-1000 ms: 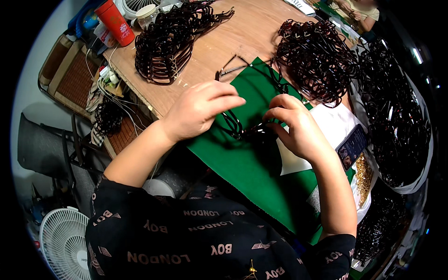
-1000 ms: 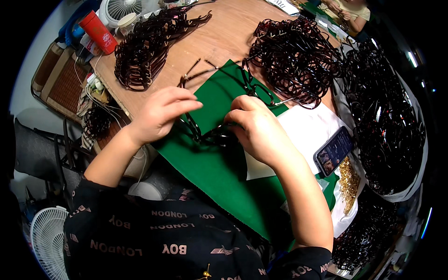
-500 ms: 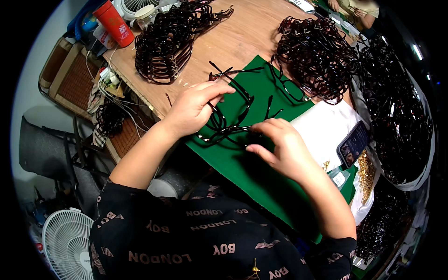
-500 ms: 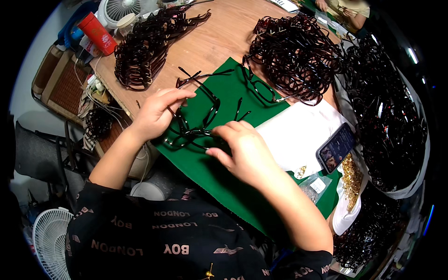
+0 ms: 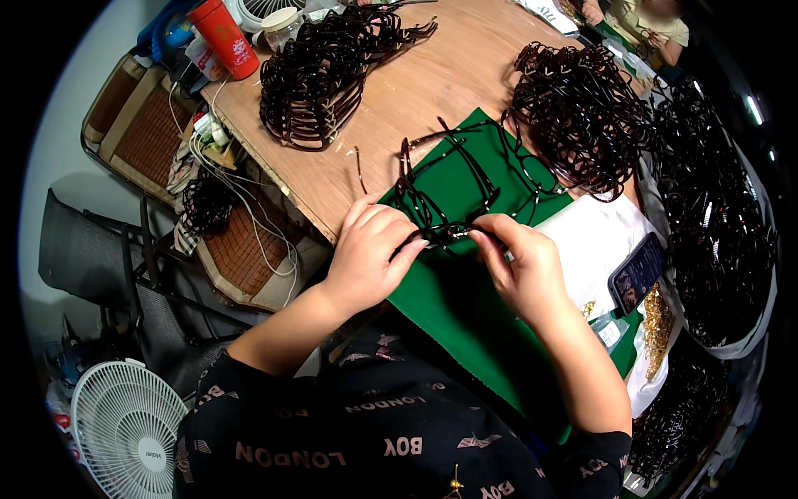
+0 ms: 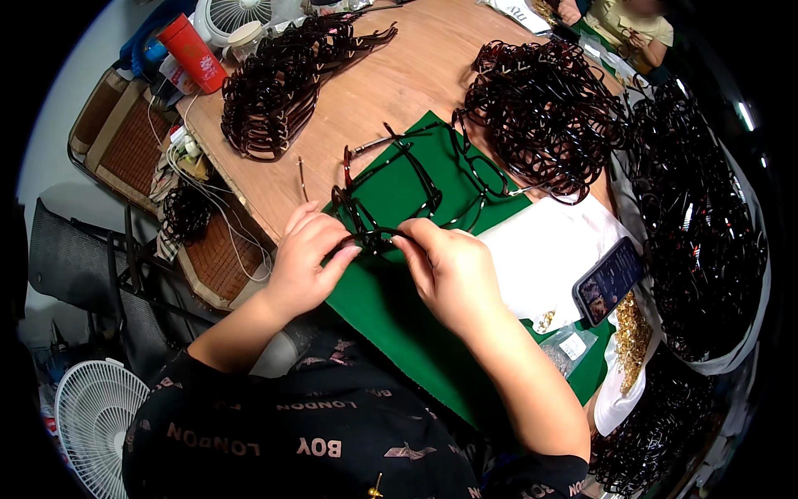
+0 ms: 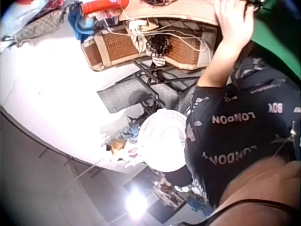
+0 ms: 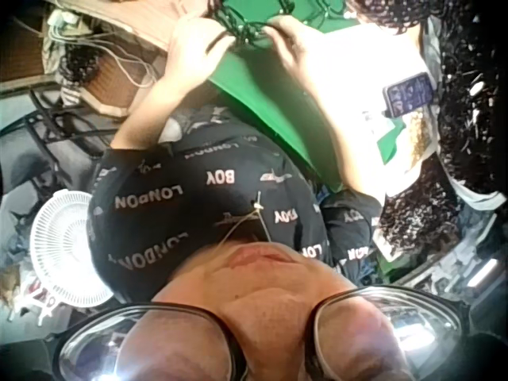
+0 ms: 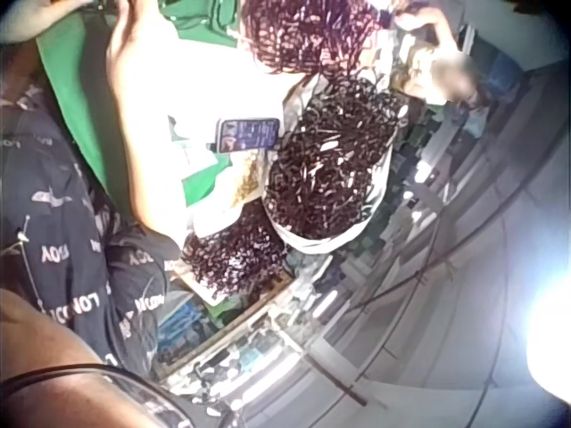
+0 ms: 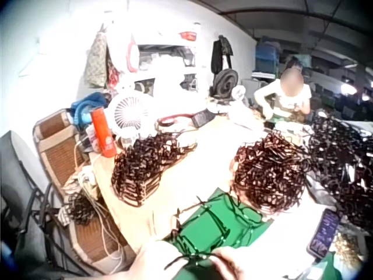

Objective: The person repeatedly picks up pairs of eyeglasses from a pile, uses a screwdriver to tighten screws on the temples, and places the glasses back on the table. The process is repeated for multiple pairs in a continuous loop.

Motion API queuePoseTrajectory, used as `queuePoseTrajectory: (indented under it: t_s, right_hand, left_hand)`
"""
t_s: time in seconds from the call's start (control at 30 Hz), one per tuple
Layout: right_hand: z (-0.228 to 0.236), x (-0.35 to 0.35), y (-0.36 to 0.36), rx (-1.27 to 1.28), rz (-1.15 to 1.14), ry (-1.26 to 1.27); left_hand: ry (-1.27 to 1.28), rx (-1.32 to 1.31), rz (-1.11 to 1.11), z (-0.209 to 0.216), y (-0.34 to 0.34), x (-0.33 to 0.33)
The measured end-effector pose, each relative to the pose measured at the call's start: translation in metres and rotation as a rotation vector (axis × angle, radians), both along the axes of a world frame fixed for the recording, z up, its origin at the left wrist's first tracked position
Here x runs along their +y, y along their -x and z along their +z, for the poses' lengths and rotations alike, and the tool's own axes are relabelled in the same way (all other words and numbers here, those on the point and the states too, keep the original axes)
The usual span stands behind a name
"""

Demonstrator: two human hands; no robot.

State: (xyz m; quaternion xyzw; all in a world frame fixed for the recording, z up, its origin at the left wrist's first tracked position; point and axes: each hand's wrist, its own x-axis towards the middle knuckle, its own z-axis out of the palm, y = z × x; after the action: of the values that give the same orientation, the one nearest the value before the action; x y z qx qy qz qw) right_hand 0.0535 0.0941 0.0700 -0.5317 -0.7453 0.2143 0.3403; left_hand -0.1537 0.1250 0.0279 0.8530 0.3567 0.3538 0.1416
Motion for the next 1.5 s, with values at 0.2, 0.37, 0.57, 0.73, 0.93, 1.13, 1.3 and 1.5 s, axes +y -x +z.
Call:
queuePoseTrajectory:
  t_s: [0.2, 0.37, 0.57, 0.73, 0.93, 1.13, 1.3, 1.5]
  right_hand:
    - [0.012, -0.001, -0.012, -0.324, 0.282, -0.298]
    - [0.013, 0.005, -0.024, -0.025, 0.19, -0.229]
    - [0.021, -0.008, 0.003, -0.224, 0.216, -0.4]
    - [0.026, -0.019, 0.018, -0.068, 0.058, -0.226]
    - [0.03, -0.02, -0.005, 0.085, 0.138, -0.115]
    - [0.038, -0.029, -0.021, 0.055, 0.217, -0.104]
    - [0.041, -0.041, -0.048, 0.507, 0.138, 0.391]
    - [0.05, -0.038, -0.072, 0.751, 0.271, 0.113]
  left_hand:
    - [-0.096, -0.105, -0.091, 0.011, 0.007, 0.02]
    - [-0.201, -0.054, -0.105, 0.008, 0.004, 0.029]
    - [-0.337, -0.094, -0.082, 0.016, -0.01, 0.027]
    - [-0.54, -0.117, 0.004, 0.014, -0.018, 0.028]
    - [-0.481, -0.178, -0.064, 0.015, -0.005, 0.044]
    - [-0.368, -0.088, -0.117, 0.022, 0.009, 0.077]
    - [-0.287, 0.021, -0.242, 0.022, 0.012, 0.087]
    - [-0.184, 0.009, -0.245, 0.006, 0.004, 0.075]
